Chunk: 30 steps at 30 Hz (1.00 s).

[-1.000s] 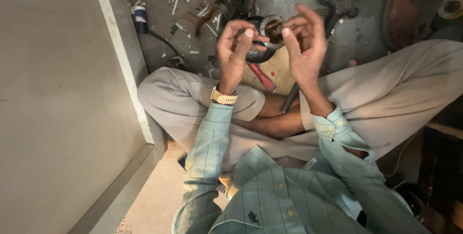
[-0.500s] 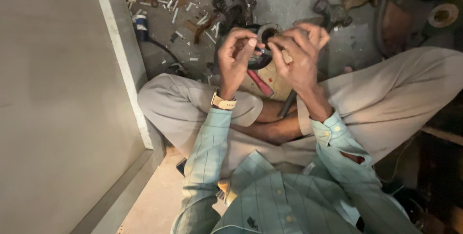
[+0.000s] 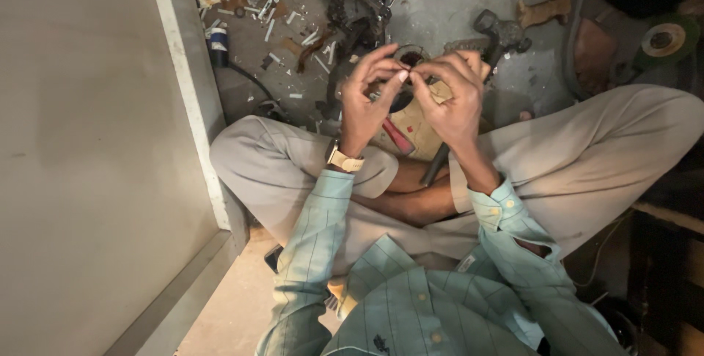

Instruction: The person sits on the floor of a cluttered electromechanical workshop and works on a small electric motor, pulling the armature from its housing and fitting components onto the shaft by hand. They repeatedly turn the armature, press parts into place, and set pieces among the scrap parts on the floor.

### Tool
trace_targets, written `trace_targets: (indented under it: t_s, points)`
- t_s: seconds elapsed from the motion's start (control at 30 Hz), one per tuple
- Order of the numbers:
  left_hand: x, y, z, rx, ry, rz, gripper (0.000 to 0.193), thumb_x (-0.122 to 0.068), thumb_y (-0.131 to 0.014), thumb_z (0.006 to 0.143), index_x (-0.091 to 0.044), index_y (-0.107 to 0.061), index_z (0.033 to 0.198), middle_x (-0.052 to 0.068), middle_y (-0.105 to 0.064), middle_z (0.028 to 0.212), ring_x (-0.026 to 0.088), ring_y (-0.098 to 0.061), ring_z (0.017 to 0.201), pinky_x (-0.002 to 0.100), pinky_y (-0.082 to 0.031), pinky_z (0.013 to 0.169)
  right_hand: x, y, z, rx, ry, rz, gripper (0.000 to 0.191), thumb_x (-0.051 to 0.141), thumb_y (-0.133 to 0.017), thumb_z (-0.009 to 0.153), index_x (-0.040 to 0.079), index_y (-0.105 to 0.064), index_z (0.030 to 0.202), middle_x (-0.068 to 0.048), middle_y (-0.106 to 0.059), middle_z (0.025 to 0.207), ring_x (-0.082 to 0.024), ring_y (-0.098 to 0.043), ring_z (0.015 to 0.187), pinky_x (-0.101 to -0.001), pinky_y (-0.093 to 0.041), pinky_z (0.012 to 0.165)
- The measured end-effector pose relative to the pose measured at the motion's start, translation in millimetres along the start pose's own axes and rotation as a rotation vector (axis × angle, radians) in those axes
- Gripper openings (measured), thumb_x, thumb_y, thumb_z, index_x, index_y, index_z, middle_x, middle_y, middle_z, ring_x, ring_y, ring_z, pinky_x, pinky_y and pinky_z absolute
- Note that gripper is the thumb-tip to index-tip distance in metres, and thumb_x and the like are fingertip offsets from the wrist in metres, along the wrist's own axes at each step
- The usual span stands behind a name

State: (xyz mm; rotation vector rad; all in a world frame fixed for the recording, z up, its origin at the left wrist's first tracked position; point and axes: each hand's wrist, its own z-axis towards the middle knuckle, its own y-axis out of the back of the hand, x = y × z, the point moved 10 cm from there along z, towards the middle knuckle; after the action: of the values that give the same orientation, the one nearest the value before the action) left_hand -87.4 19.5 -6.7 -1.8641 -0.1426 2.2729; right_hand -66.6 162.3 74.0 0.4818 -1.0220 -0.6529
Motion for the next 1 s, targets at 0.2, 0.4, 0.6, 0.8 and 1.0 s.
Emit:
trace_targets:
  t_s: [0.2,0.4,0.6,0.8,1.0]
  points:
    - [-20,-4,-3,0.005,-0.105,0.223,0.039,0.006,-0.069,0.093,-0.005,-0.063,0.130,0.005,-0.070,0.107,0.012,-0.070,0.096,0.026,-0.058,0.084,-23,-7,-7,0.061,-0.055,0.128,0.011,0.004,-0.078,0.091,0.004,-0.071,0.099,-0.008,-0.067,0.097,-0.025,-0.056,0.101,-0.0386,-0.043,0.093]
    - [-39,8,-3,-0.077,-0.241,0.395,0.036,0.007,-0.068,0.082,-0.007,-0.068,0.115,0.007,-0.066,0.107,0.016,-0.067,0.092,0.028,-0.055,0.084,-103,-19,-30,-0.067,-0.545,0.752,0.006,0.010,-0.068,0.104,0.008,-0.062,0.102,0.003,-0.057,0.094,-0.011,-0.048,0.087,-0.0293,-0.041,0.081]
    - [-10,51,1,-0.341,-0.104,0.201,0.029,0.009,-0.064,0.090,-0.003,-0.072,0.115,0.003,-0.063,0.106,0.012,-0.061,0.091,0.025,-0.052,0.082,-130,45,-14,-0.344,-0.496,1.148,0.007,0.014,-0.063,0.106,0.006,-0.063,0.108,-0.006,-0.067,0.101,-0.018,-0.064,0.099,-0.0332,-0.051,0.093]
    - [7,31,0,-0.190,0.005,-0.040,0.017,0.005,-0.063,0.097,0.000,-0.071,0.111,0.004,-0.062,0.110,0.010,-0.064,0.092,0.023,-0.059,0.077,-92,4,-19,-0.116,-0.527,0.828,0.006,0.012,-0.062,0.110,0.007,-0.060,0.107,-0.005,-0.064,0.097,-0.016,-0.065,0.092,-0.0325,-0.054,0.089]
    - [-8,15,-2,-0.081,-0.053,0.015,0.011,0.004,-0.065,0.099,0.002,-0.070,0.109,0.006,-0.063,0.109,0.010,-0.066,0.096,0.023,-0.059,0.079,-37,-19,-16,0.132,-0.267,0.928,0.005,0.005,-0.055,0.110,0.002,-0.054,0.113,-0.013,-0.067,0.126,-0.017,-0.064,0.112,-0.0344,-0.053,0.105]
